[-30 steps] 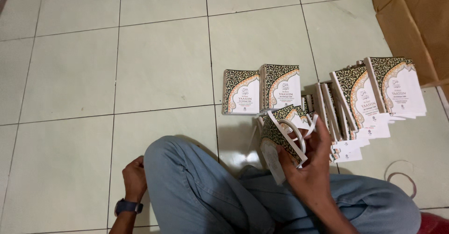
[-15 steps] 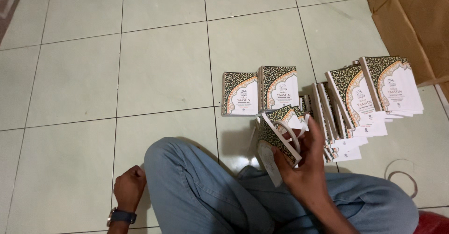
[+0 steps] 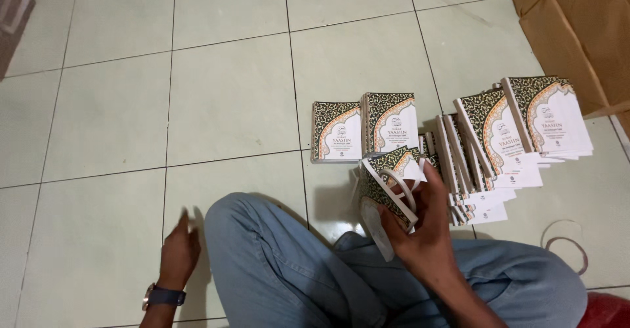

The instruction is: The person sits on the floor and tapes the spines of small books using a roll of clear tape. They pick up a book, apply the tape to the spine, and place it on a stack.

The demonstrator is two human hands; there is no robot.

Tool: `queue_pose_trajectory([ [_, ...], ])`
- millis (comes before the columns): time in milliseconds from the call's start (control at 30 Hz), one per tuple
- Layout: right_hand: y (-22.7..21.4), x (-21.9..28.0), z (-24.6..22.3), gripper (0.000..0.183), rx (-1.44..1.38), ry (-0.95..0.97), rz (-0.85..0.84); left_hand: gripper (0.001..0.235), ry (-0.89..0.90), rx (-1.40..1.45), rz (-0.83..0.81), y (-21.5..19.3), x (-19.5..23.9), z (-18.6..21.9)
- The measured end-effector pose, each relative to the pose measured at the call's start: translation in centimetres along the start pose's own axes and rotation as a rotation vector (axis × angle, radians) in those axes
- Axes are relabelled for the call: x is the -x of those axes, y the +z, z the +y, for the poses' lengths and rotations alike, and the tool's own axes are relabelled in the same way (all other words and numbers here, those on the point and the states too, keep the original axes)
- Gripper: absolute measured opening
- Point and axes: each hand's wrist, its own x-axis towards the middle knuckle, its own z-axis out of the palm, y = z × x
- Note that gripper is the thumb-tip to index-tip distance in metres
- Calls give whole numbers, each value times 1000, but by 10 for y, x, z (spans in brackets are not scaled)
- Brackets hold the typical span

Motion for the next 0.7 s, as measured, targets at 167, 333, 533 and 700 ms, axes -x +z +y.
queue_pose_trajectory([
  [167, 4, 0, 10, 97, -100, 43, 31, 49, -61, 83, 233, -36, 4, 56],
  [333, -1, -2, 8, 97, -148, 38, -26, 37, 231, 506, 391, -84, 4, 168],
  [533, -19, -10, -18, 106, -248, 156, -275, 54, 605, 740, -233, -82, 18, 308],
  [700, -32, -18, -17, 109, -117, 219, -335, 21, 519, 840, -725, -81, 26, 356],
])
